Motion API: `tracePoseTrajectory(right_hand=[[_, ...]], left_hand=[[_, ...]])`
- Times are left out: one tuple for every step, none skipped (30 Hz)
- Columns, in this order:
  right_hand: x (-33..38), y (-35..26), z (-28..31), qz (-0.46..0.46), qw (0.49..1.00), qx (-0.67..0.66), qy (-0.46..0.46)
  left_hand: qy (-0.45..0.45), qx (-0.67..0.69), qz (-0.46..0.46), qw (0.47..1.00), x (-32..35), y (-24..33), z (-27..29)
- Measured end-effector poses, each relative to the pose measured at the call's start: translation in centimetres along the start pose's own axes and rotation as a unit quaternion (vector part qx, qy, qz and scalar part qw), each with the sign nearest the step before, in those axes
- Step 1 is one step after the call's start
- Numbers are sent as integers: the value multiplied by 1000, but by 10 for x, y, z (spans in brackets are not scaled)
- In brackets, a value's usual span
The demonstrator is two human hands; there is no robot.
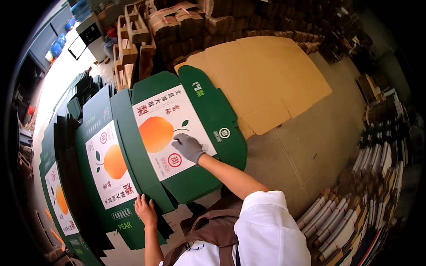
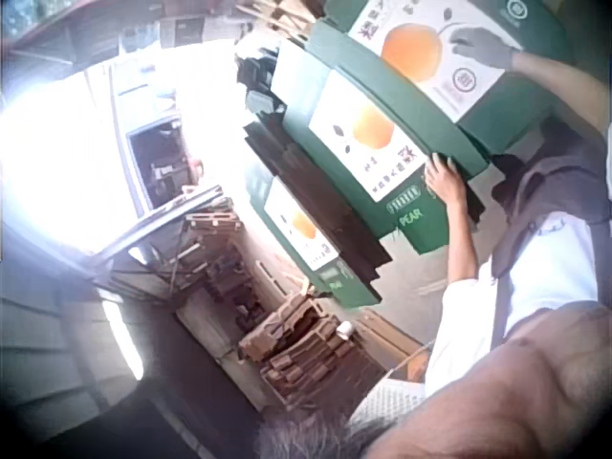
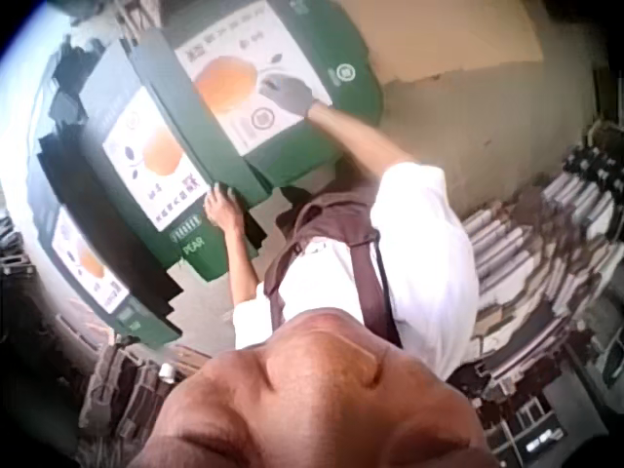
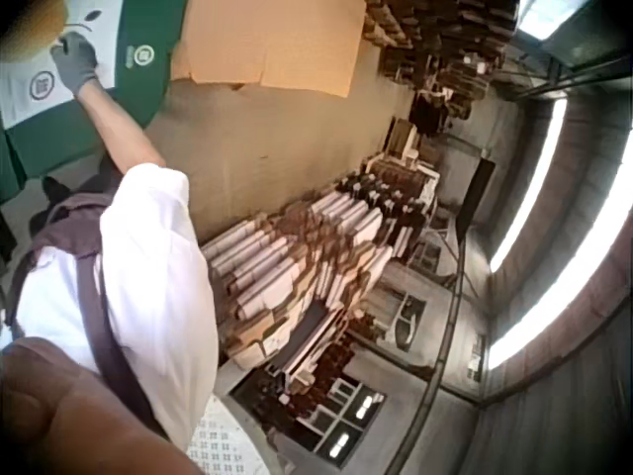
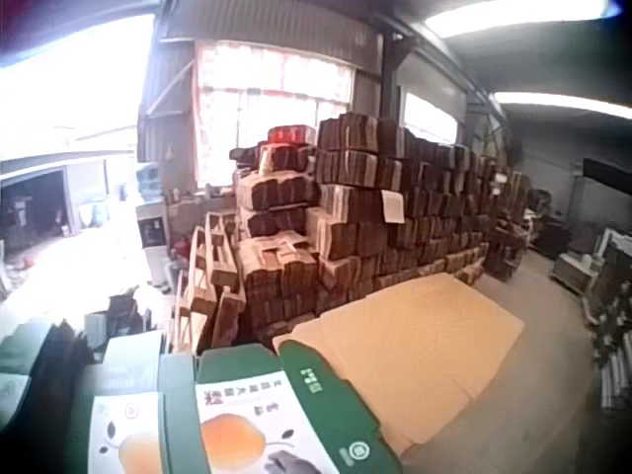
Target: The person repeatedly picks up flat green cardboard boxes printed with a pear graphic and stacks them on a growing pile. The person wears gloves and handles the boxes by hand in a warehouse setting.
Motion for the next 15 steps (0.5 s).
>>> tracePoseTrajectory(right_hand=[[7, 44, 60, -57, 997, 18, 57], [16, 97, 123, -90, 984, 65, 141], [25, 146, 182, -136, 968, 105, 182], [39, 196, 243, -212, 930, 164, 252], [54, 236, 296, -283, 897, 183, 285], [67, 278, 345, -359, 862, 226, 276], [75, 294, 371, -335, 854, 249, 312], [78, 307, 384, -335, 850, 255, 316], [78, 319, 398, -333, 847, 262, 323], [71, 330, 403, -350, 852, 249, 297], [67, 335, 404, -370, 851, 236, 287], [61, 340, 408, -390, 849, 225, 276], [53, 338, 408, -410, 842, 212, 280], [48, 337, 411, -429, 834, 199, 283], [47, 336, 414, -434, 839, 174, 280]], left_hand=[[-7, 6, -41, 999, -11, 28, -1], [-13, 15, -85, 996, -25, 60, -3], [-32, 37, -115, 992, -38, 96, -7], [-69, 124, -129, 981, -46, 123, -21], [-106, 207, -138, 963, -51, 148, -35], [-140, 224, -162, 951, -55, 179, -43], [-172, 232, -175, 941, -55, 205, -46], [-180, 196, -219, 939, -57, 236, -42], [-186, 159, -262, 934, -58, 267, -40], [-209, 112, -290, 927, -53, 287, -46], [-253, 95, -294, 917, -51, 303, -54], [-277, 71, -308, 907, -52, 319, -61], [-298, 44, -321, 898, -57, 333, -67], [-316, 51, -307, 896, -59, 339, -74], [-294, 12, -327, 898, -59, 338, -86]])
Point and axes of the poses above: each hand's wrist, its own x-axis away from the middle knuckle, its own z-axis out of the back of the hand, y = z × x, the point moved 5 cm from there along -x, towards the middle knuckle, and after that the axes turned 9 degrees about -z, right-handed, at the moved point
